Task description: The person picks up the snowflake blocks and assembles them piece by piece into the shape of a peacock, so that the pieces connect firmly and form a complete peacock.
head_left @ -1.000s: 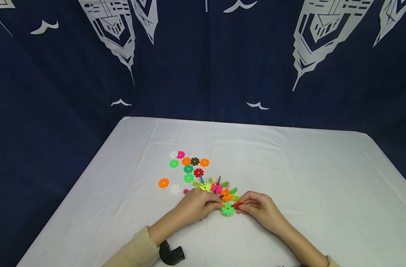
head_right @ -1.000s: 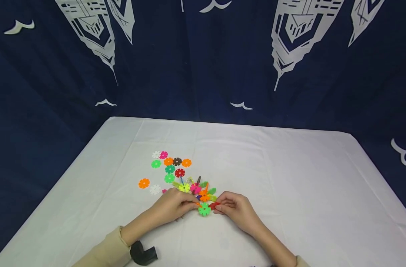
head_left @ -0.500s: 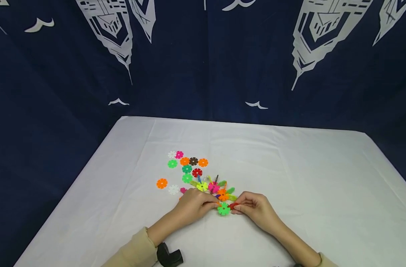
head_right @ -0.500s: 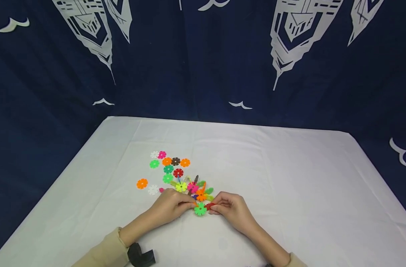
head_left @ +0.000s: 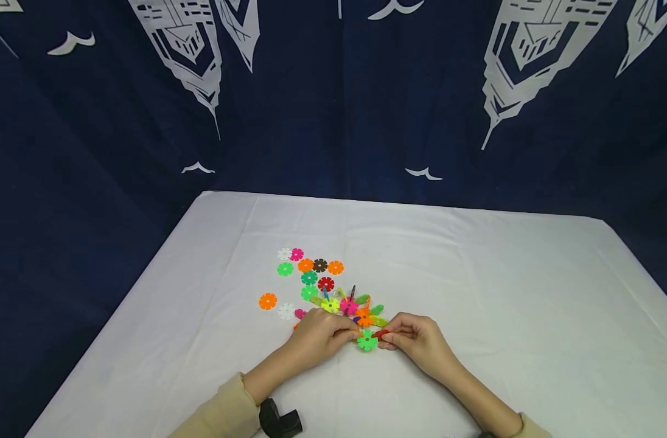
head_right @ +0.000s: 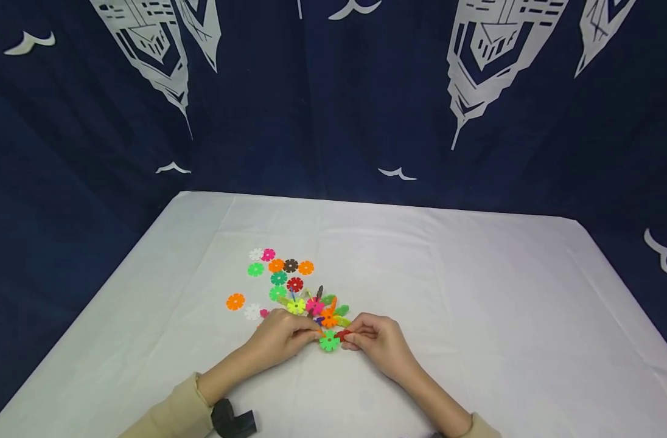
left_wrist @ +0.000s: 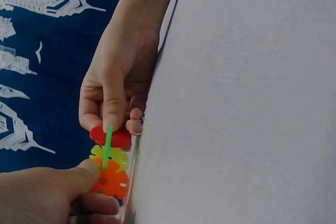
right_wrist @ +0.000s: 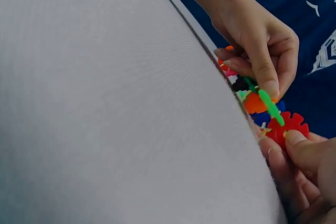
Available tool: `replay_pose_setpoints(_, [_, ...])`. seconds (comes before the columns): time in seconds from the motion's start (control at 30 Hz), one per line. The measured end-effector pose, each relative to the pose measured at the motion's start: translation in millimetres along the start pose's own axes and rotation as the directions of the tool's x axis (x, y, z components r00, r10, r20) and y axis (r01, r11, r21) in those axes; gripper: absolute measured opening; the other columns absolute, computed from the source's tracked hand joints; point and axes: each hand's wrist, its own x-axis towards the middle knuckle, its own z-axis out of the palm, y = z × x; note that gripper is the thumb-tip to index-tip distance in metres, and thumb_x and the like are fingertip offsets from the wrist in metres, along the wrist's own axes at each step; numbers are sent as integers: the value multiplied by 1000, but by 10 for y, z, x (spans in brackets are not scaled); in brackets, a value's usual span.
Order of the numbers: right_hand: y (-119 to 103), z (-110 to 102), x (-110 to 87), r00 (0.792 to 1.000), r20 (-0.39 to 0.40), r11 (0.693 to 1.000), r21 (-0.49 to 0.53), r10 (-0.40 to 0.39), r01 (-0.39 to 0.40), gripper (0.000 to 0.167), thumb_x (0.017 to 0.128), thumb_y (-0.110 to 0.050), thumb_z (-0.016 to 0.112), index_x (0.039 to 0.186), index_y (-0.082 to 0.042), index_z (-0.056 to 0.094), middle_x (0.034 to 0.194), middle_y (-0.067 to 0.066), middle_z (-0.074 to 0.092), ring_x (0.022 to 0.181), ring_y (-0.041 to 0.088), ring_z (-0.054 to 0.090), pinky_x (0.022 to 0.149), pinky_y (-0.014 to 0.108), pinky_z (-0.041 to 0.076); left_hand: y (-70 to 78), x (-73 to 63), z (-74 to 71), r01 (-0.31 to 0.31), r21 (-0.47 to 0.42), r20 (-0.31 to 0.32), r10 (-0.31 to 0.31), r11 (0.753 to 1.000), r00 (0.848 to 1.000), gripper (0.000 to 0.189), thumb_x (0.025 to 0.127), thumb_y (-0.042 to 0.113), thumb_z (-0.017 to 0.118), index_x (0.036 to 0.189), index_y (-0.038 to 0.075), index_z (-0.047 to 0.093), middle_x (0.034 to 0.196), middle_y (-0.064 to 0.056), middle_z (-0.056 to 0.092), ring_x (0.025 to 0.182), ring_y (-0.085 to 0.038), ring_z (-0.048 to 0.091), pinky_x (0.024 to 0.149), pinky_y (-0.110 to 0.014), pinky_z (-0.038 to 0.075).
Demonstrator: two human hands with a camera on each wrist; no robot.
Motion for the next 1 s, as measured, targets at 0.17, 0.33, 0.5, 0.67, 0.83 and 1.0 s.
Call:
replay_pose_setpoints(0.17, [-24,-60,-46,997,-33,997,-28,66,-67,7,83,7,65,90,9,65,84,18,67,76,26,68,66,35,54,113,33,0,31,75,54,-35,997,998,13,81,18,74,91,9,75,78,6,68,65,1,59,58,-7,42])
replay_pose_setpoints(0.33, [-36,-108,-57,997,0,994,-71,83,-83,11,85,7,63,95,10,65,89,18,67,80,23,68,69,33,54,72,108,-247,91,34,44,-92,995,995,21,83,22,73,100,10,73,61,14,57,47,2,44,44,-15,36])
replay_pose_setpoints(0.5, [-29,-102,-30,996,19,995,-57,87,-85,13,85,8,62,98,10,64,92,19,66,83,25,67,72,33,53,-362,50,-721,264,51,-1,-264,963,965,23,78,13,77,100,7,71,73,8,58,60,-7,50,56,-23,44])
replay_pose_setpoints(0.67, [-9,-77,-37,995,26,994,-59,99,-97,12,86,6,62,98,9,64,91,17,67,82,24,67,71,33,53,-653,-183,-915,365,88,180,-375,927,909,31,70,9,83,97,5,68,77,1,54,64,-12,47,60,-25,44])
replay_pose_setpoints(0.83, [-8,-75,-50,996,22,994,-59,89,-88,11,86,6,62,97,9,65,90,16,67,82,24,67,71,33,53,-647,-219,-901,294,90,225,-307,952,925,22,71,7,81,84,9,64,70,3,50,64,-11,46,59,-24,44])
replay_pose_setpoints(1.0, [-17,-77,-38,998,30,997,-48,63,-62,12,87,6,61,98,10,64,92,19,66,83,26,67,72,34,53,-610,-212,-912,297,75,199,-306,952,931,26,69,4,82,79,9,58,67,5,46,62,-11,44,57,-24,42])
